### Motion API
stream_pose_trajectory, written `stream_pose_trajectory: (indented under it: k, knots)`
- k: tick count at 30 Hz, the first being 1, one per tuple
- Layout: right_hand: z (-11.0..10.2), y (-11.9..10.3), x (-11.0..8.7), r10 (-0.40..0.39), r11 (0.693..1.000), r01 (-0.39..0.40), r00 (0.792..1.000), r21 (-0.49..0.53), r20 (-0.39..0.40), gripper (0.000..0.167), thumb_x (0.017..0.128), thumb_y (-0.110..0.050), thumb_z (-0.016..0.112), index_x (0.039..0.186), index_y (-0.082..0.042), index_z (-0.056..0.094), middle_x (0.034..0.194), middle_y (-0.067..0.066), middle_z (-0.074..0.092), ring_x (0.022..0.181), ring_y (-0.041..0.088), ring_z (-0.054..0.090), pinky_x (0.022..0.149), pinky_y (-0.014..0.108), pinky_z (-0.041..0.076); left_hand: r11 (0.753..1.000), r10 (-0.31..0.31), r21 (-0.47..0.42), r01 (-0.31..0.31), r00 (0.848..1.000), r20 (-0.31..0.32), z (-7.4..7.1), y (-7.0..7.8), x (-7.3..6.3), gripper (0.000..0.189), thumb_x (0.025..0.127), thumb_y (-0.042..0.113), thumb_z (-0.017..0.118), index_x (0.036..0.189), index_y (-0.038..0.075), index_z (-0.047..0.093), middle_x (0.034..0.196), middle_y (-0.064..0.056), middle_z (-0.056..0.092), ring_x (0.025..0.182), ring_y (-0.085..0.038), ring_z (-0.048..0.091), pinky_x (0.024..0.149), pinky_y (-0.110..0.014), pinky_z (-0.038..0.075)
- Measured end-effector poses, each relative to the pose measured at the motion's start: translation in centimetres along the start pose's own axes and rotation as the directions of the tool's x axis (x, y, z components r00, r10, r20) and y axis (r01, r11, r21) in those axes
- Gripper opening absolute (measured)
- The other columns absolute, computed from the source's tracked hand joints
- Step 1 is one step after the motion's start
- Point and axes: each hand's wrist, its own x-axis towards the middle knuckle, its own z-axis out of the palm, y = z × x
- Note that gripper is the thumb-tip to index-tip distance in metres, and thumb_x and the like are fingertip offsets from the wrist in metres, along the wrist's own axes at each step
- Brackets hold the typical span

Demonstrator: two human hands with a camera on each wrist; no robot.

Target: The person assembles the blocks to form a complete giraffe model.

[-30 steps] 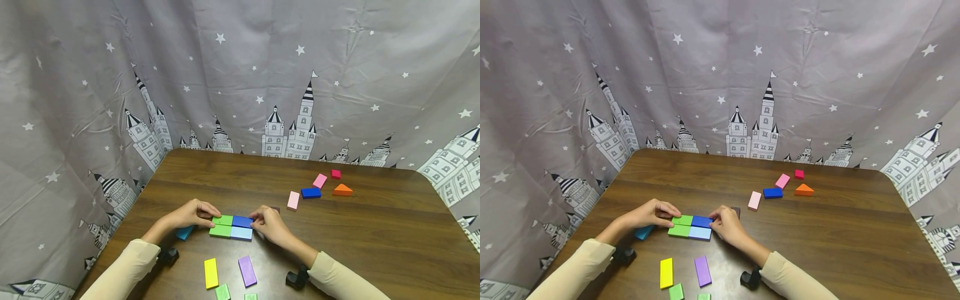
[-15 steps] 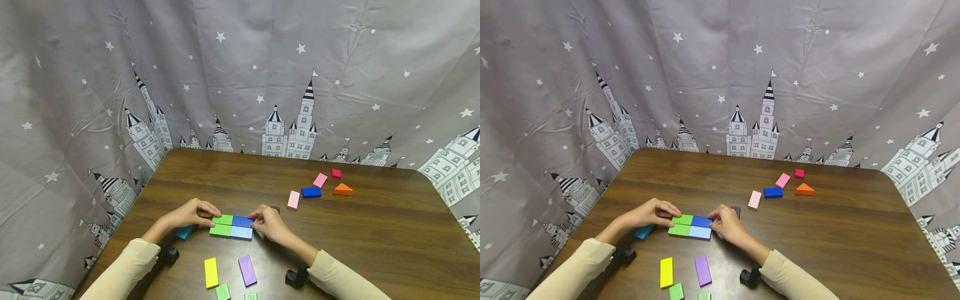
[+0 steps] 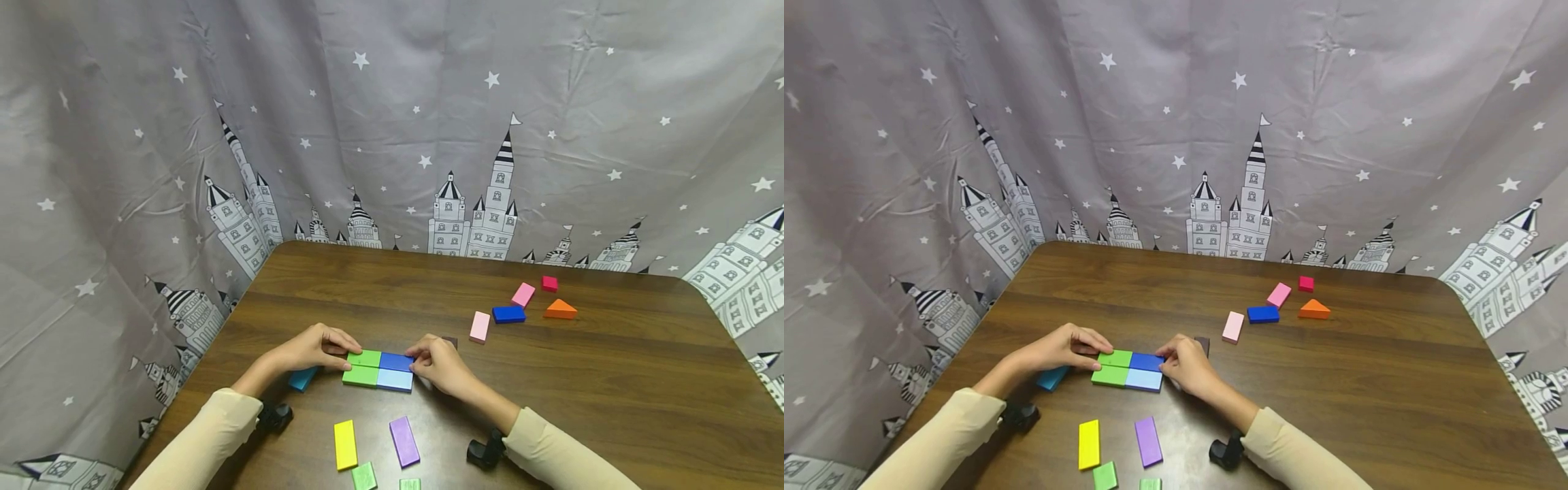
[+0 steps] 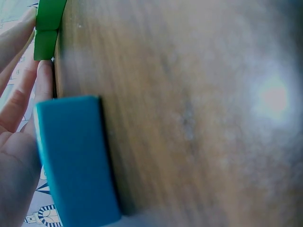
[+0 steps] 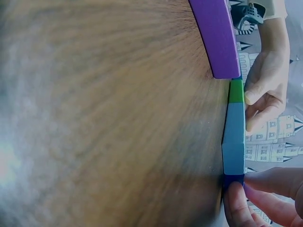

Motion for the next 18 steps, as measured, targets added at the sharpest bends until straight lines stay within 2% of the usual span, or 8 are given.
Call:
stream_pose_trajectory:
  k: [9,13,18]
  knots:
    - [-0.10,-0.07,-0.08,0.027,0.999,-0.027,1.000,0.025,0.006,0.017,0.085,0.002,0.074,0.101,0.007,0.073,0.095,0.012,0.064,0.077,0.013,0.063,0.066,0.019,0.054,1.000,-0.007,-0.003,0.007,1.000,0.002,-0.09,0.24,0.13,0.031,0.084,0.003,0.079,0.114,-0.005,0.073,0.114,-0.015,0.070,0.109,-0.025,0.065,0.091,-0.034,0.054]
    - [-0.14,-0.18,-0.06,0.048,0.997,-0.049,0.999,0.056,0.021,0.026,0.084,-0.008,0.081,0.103,0.007,0.073,0.093,0.011,0.062,0.075,0.011,0.061,0.064,0.018,0.052,1.000,-0.006,-0.001,0.006,1.000,0.002,-0.09,0.20,0.13,0.031,0.085,0.003,0.079,0.113,-0.006,0.073,0.114,-0.015,0.070,0.109,-0.025,0.065,0.091,-0.035,0.054]
    - [0.03,-0.28,-0.02,0.059,0.995,-0.062,0.997,0.081,0.044,0.036,0.079,-0.012,0.086,0.106,0.008,0.072,0.091,0.010,0.058,0.074,0.013,0.061,0.061,0.016,0.050,1.000,-0.004,-0.003,0.004,1.000,0.000,0.00,0.12,0.01,0.031,0.085,0.003,0.079,0.114,-0.006,0.073,0.114,-0.015,0.070,0.109,-0.024,0.065,0.091,-0.034,0.054]
